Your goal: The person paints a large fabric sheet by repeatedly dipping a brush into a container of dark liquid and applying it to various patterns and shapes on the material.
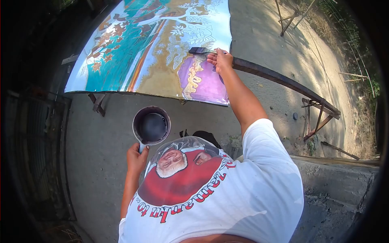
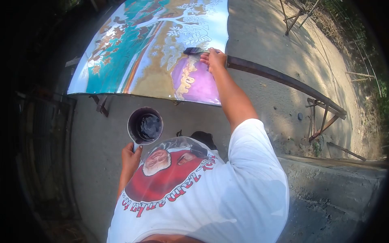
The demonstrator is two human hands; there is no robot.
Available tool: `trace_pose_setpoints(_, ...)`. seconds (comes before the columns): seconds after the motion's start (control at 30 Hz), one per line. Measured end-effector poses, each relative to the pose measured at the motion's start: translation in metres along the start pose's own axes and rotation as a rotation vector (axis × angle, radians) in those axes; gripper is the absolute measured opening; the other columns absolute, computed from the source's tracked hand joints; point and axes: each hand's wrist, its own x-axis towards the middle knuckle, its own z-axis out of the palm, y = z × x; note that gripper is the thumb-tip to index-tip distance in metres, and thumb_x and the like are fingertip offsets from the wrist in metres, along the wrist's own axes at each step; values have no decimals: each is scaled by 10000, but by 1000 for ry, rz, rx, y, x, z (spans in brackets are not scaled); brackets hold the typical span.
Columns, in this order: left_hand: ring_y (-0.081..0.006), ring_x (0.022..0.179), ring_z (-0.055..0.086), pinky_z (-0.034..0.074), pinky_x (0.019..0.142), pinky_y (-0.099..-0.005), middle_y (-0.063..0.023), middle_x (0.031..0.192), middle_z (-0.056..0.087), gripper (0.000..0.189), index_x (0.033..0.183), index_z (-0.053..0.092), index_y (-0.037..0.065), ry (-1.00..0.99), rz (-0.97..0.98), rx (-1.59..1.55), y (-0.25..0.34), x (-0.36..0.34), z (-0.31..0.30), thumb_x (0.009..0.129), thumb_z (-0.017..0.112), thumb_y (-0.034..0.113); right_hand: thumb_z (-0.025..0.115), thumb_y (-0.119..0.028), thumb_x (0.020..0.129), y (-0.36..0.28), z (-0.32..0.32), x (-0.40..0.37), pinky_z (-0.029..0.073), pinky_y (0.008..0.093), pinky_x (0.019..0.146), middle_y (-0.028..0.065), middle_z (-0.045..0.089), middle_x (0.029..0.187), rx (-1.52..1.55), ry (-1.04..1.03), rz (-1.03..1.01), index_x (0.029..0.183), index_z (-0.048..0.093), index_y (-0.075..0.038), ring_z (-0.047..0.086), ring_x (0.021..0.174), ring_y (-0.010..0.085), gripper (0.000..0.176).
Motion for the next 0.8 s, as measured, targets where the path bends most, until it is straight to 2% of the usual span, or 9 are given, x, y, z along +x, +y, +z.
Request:
trace_pose_setpoints(0.17,-81,610,387,324,515,-333,-7,597,453,339,695,487,17,17,-17,-14,-5,-6,1,884,732,157,553,-156,1045,-14,-9,19,628,376,542,185,693,874,-23,31,-59,1154,562,54,717,670,258,237)
trace_pose_setpoints(0.27,-74,608,391,324,514,-325,3,602,462,341,693,482,20,51,-43,-36,-4,-15,1,888,730,151,565,-154,1034,-34,-19,26,626,371,534,181,689,851,-85,193,-200,1126,572,61,704,632,244,234)
trace_pose_setpoints(0.37,-68,607,397,329,513,-316,14,610,474,337,694,480,25,105,-40,-42,-3,-25,7,897,723,140,572,-151,1023,-47,-30,28,627,369,534,179,690,852,-113,206,-222,1124,573,61,705,637,243,235)
trace_pose_setpoints(0.43,-64,606,400,331,512,-311,19,614,481,333,696,481,29,140,-37,-52,2,-34,9,903,718,135,574,-155,1017,-45,-31,18,627,370,535,177,692,860,-128,184,-212,1107,585,62,706,647,241,236)
trace_pose_setpoints(0.5,-55,610,409,330,510,-299,34,630,500,321,701,489,38,159,-29,-90,3,-38,6,917,710,129,568,-163,1022,-38,-22,-2,628,368,538,177,696,877,-154,12,-137,1084,608,61,712,662,245,236)
trace_pose_setpoints(0.63,-50,612,414,327,508,-291,44,642,511,317,707,494,44,196,-52,-184,-1,-44,8,925,706,133,556,-158,1023,-22,1,-27,617,341,530,200,719,882,-111,-169,-60,1091,632,72,722,663,246,252)
trace_pose_setpoints(0.8,-48,615,432,338,508,-288,39,650,530,294,721,517,41,217,-126,-185,10,-52,6,931,703,129,562,-157,1022,-30,32,-14,631,351,557,173,702,892,-148,-229,-94,1076,655,45,718,682,235,228)
